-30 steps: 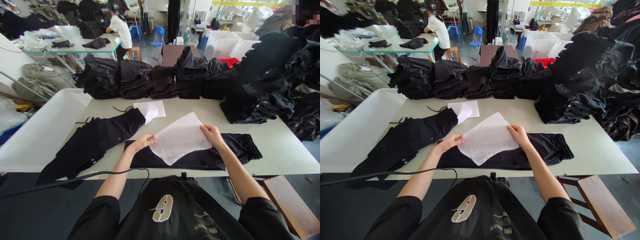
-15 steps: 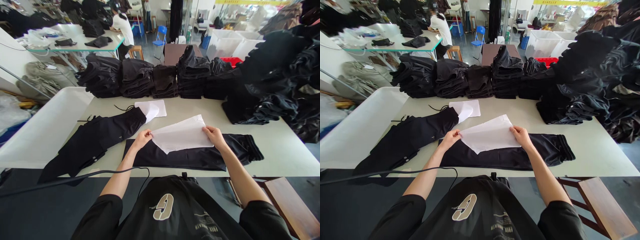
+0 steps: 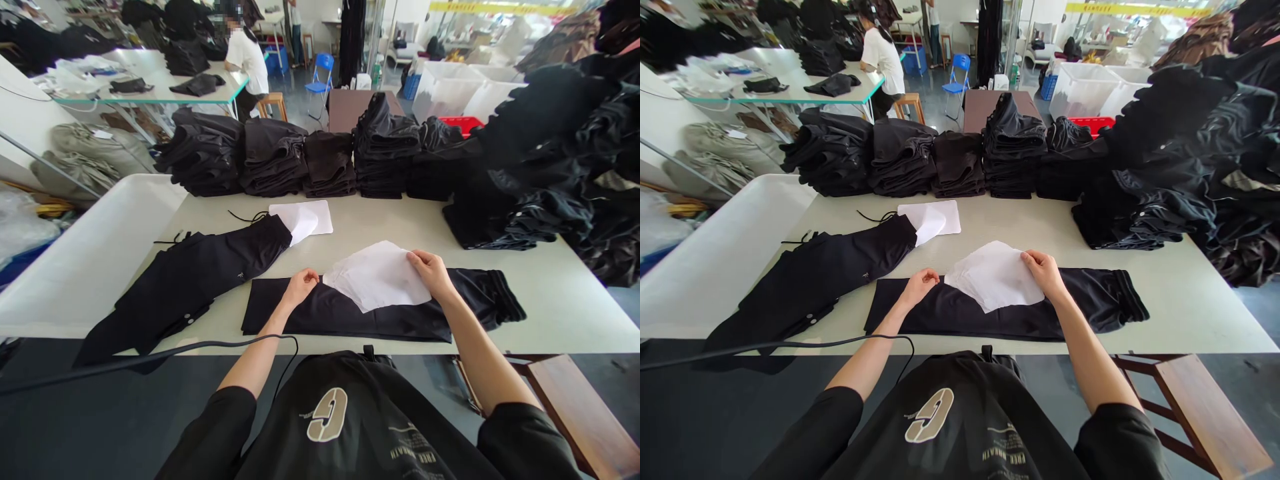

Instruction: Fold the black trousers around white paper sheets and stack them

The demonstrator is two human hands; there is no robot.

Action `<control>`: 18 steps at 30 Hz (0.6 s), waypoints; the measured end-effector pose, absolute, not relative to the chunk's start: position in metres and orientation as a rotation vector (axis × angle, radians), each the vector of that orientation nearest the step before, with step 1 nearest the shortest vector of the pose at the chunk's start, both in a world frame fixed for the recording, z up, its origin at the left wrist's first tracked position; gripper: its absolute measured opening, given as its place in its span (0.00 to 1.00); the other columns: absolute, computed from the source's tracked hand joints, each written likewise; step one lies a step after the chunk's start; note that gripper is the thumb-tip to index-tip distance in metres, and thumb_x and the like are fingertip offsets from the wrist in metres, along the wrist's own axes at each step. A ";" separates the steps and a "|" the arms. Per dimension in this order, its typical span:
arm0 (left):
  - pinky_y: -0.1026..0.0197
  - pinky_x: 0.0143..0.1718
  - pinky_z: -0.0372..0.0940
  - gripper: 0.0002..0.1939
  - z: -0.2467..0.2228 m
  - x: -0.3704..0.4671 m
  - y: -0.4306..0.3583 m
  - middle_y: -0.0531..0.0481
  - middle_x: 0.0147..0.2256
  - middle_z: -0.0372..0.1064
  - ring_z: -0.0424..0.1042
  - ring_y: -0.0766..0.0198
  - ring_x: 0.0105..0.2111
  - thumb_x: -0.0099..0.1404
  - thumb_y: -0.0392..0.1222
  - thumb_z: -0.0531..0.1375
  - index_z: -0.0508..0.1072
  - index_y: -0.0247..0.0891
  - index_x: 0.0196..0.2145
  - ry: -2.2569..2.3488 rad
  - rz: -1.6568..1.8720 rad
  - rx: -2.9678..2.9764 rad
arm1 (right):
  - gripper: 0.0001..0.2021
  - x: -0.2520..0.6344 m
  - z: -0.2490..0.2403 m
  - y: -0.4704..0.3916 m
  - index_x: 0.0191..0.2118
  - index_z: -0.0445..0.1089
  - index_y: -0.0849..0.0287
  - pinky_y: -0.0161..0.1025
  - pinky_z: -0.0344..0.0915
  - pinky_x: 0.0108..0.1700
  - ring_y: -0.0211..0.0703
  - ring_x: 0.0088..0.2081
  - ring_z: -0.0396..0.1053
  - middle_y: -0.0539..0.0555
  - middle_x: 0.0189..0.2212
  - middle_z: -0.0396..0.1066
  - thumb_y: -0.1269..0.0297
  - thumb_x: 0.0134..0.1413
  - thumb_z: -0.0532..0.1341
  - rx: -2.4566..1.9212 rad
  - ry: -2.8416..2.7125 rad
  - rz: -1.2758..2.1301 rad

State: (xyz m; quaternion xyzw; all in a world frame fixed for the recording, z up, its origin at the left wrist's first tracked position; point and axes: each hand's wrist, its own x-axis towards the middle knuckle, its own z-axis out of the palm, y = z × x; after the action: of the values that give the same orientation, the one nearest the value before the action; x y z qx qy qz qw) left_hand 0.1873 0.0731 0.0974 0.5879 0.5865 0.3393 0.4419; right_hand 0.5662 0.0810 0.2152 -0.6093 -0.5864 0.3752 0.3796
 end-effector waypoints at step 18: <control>0.60 0.35 0.65 0.19 0.096 0.264 0.094 0.53 0.27 0.73 0.71 0.61 0.30 0.59 0.57 0.66 0.77 0.36 0.32 1.000 0.454 1.626 | 0.24 0.556 0.296 0.056 0.51 0.79 0.57 0.40 0.69 0.42 0.48 0.44 0.74 0.58 0.52 0.76 0.43 0.67 0.57 -1.112 -2.023 1.371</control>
State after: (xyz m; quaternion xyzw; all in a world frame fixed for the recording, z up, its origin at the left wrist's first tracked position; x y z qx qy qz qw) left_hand 0.2639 0.0940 0.0964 0.6888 0.4234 0.1924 0.5562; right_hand 0.5565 0.0560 0.2956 -0.4035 -0.7340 0.4972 0.2263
